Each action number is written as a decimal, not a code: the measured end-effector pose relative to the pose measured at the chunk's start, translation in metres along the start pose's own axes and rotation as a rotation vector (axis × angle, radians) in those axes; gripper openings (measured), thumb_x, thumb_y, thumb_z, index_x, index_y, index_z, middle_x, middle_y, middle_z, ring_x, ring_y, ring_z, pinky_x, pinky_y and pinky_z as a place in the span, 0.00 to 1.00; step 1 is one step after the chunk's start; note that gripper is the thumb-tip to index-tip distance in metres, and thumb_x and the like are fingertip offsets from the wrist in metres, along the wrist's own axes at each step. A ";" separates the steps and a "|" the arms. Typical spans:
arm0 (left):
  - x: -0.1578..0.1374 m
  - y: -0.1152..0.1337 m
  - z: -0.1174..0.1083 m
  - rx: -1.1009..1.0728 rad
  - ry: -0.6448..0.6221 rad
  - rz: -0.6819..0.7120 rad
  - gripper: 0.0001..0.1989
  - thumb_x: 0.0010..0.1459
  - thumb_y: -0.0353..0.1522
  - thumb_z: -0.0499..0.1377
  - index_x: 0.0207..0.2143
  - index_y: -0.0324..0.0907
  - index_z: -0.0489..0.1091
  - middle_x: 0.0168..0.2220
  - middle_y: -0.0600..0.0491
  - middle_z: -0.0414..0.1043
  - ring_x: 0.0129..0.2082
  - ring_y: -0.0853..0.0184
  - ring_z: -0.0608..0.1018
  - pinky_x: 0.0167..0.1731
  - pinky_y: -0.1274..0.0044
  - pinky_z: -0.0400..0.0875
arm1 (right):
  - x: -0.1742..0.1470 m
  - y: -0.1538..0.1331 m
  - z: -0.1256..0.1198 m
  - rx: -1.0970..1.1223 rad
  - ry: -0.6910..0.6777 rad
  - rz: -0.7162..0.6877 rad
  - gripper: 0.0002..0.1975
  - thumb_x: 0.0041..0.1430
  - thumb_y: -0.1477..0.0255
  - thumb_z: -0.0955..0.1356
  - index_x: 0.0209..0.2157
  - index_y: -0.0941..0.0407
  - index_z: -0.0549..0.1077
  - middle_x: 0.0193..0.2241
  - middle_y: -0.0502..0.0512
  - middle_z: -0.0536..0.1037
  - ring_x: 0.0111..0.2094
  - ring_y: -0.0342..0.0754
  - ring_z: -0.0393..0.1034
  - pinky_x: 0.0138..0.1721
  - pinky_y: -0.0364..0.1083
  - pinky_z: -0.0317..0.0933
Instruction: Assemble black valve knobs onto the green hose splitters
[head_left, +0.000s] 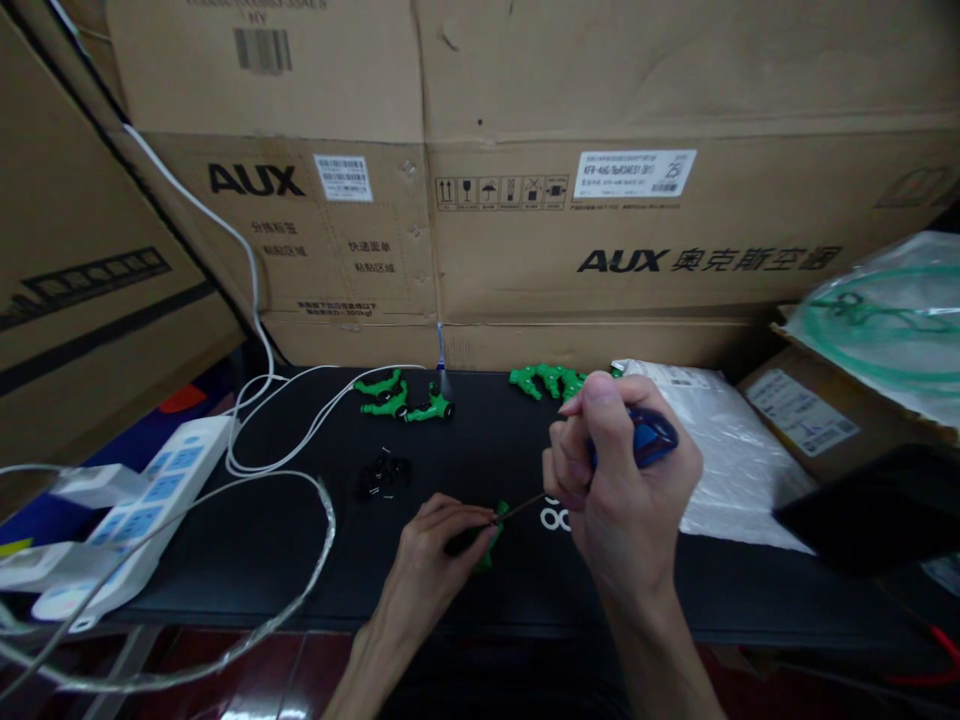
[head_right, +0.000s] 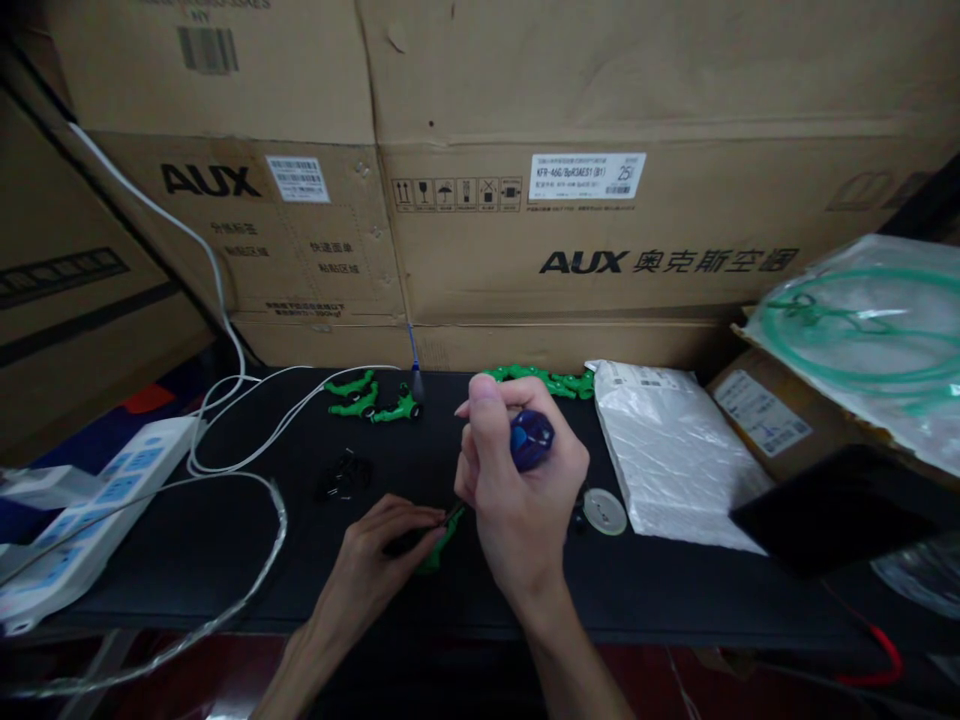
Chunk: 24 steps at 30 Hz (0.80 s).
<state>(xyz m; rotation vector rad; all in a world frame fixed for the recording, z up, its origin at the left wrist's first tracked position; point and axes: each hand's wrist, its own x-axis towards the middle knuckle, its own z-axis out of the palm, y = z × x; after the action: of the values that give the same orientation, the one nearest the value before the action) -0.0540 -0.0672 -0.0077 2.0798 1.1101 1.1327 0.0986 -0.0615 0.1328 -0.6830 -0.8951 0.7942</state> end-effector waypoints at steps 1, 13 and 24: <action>0.001 0.001 -0.001 0.000 -0.002 -0.005 0.06 0.60 0.28 0.66 0.40 0.46 0.81 0.39 0.52 0.84 0.40 0.62 0.82 0.40 0.69 0.82 | 0.000 0.000 0.000 -0.004 0.004 0.003 0.12 0.66 0.68 0.71 0.28 0.55 0.71 0.14 0.39 0.59 0.12 0.34 0.49 0.11 0.34 0.49; -0.003 -0.003 0.003 -0.026 0.049 0.014 0.07 0.60 0.26 0.67 0.39 0.46 0.80 0.38 0.52 0.84 0.39 0.62 0.82 0.40 0.71 0.81 | -0.011 -0.006 0.008 0.087 -0.183 0.095 0.16 0.67 0.57 0.64 0.36 0.54 0.74 0.20 0.45 0.63 0.19 0.40 0.56 0.20 0.43 0.63; 0.001 0.006 -0.001 0.017 0.074 0.052 0.06 0.59 0.25 0.65 0.36 0.44 0.80 0.35 0.52 0.83 0.37 0.62 0.83 0.38 0.73 0.82 | -0.003 0.014 0.013 -0.039 -0.407 -0.056 0.05 0.67 0.67 0.70 0.37 0.52 0.71 0.22 0.42 0.68 0.16 0.38 0.60 0.19 0.40 0.62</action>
<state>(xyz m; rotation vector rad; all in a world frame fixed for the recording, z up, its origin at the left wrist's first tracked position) -0.0521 -0.0695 -0.0030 2.1061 1.1097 1.2381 0.0824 -0.0541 0.1265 -0.5351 -1.2955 0.8837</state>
